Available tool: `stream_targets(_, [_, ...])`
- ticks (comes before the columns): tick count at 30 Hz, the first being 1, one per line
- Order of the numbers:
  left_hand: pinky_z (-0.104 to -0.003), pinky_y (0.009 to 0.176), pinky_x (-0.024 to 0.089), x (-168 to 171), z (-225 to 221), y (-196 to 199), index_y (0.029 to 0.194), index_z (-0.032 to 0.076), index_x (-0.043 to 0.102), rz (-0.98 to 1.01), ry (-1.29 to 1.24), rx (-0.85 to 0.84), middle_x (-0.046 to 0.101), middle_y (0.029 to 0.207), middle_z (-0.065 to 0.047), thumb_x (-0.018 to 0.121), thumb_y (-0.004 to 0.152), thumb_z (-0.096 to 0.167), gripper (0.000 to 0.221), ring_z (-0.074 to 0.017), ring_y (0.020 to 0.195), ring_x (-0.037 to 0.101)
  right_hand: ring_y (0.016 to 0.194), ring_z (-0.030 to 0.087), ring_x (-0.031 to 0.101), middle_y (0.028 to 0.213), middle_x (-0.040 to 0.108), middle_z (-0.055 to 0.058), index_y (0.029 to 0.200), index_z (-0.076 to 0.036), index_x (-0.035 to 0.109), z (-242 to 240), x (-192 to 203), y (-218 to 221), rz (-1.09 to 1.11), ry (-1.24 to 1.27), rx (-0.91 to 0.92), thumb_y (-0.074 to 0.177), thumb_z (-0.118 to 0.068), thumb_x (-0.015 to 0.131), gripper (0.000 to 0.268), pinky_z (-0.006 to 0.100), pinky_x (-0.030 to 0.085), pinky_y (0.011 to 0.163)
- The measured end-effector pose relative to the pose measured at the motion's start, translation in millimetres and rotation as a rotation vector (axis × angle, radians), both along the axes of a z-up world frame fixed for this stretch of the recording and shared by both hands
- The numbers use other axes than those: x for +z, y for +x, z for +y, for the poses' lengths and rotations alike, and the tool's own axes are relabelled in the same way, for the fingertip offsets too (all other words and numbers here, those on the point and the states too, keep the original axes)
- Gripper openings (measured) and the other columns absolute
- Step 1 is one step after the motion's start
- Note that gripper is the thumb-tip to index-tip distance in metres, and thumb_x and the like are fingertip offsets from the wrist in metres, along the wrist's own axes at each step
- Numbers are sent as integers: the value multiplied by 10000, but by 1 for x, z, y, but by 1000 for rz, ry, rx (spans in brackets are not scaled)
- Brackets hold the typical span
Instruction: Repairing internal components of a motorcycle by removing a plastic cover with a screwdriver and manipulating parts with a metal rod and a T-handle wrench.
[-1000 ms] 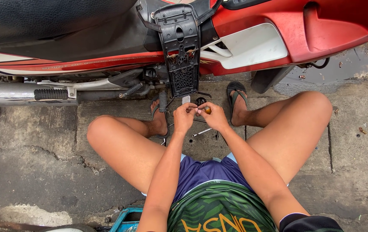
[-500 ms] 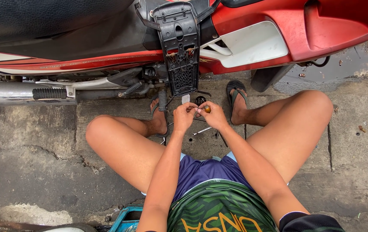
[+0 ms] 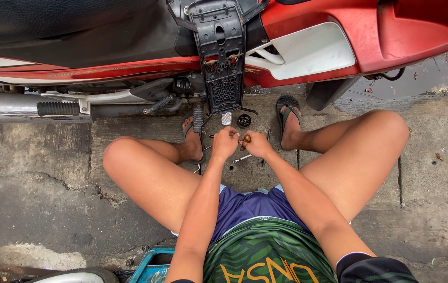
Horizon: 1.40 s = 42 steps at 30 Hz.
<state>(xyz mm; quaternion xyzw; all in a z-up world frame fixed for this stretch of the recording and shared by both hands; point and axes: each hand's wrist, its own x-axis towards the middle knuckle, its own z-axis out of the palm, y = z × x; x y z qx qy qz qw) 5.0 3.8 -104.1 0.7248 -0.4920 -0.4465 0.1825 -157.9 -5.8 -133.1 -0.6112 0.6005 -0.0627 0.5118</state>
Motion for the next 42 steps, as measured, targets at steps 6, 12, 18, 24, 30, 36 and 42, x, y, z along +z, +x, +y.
stream_targets(6, [-460, 825, 592, 0, -4, 5, 1058, 86, 774, 65, -66, 117, 778, 988, -154, 672, 907, 195, 212, -352, 909, 758, 879, 325, 745, 781, 770, 98, 1014, -50, 753, -1, -33, -9, 17, 84, 6, 920, -165, 676, 167, 415, 572, 821])
stream_targets(12, [-478, 823, 593, 9, -6, 2, 1066, 77, 771, 83, -86, 152, 769, 993, -177, 670, 910, 175, 211, -385, 916, 750, 902, 288, 748, 763, 778, 50, 980, -111, 760, -7, -68, -20, 46, 91, -101, 907, -252, 697, 171, 391, 564, 839])
stream_targets(18, [-442, 842, 601, 22, -10, 0, 1083, 105, 773, 130, -38, 219, 772, 1005, -123, 659, 919, 185, 215, -343, 945, 752, 857, 283, 746, 741, 767, 31, 994, -144, 791, -20, -130, -32, 105, 116, -305, 870, -286, 727, 199, 366, 571, 799])
stream_targets(24, [-477, 847, 601, 30, -10, -1, 1067, 99, 768, 133, -27, 254, 769, 1013, -147, 671, 909, 195, 208, -371, 947, 749, 786, 220, 737, 711, 759, -14, 925, -241, 813, -38, -167, -38, 140, 143, -503, 813, -355, 764, 167, 319, 570, 729])
stream_targets(30, [-442, 824, 602, 35, -10, 2, 1075, 84, 768, 178, -11, 301, 768, 1013, -146, 675, 907, 180, 215, -325, 911, 761, 404, 209, 572, 538, 624, 85, 877, -126, 792, -51, -154, -24, 6, 200, -758, 813, -234, 786, 126, 353, 473, 377])
stream_targets(36, [-445, 806, 602, 32, -12, 3, 1078, 70, 769, 183, -16, 297, 767, 1003, -160, 684, 906, 175, 218, -329, 893, 765, 426, 222, 581, 619, 625, 132, 959, -55, 795, -59, -150, -13, -60, 249, -806, 844, -139, 728, 157, 363, 441, 354])
stream_targets(42, [-428, 791, 608, 26, -12, 3, 1092, 77, 766, 206, 0, 280, 772, 1016, -148, 686, 910, 182, 224, -322, 887, 773, 411, 183, 510, 567, 554, 113, 896, -17, 738, -66, -120, -4, -147, 267, -824, 878, -98, 692, 94, 340, 401, 360])
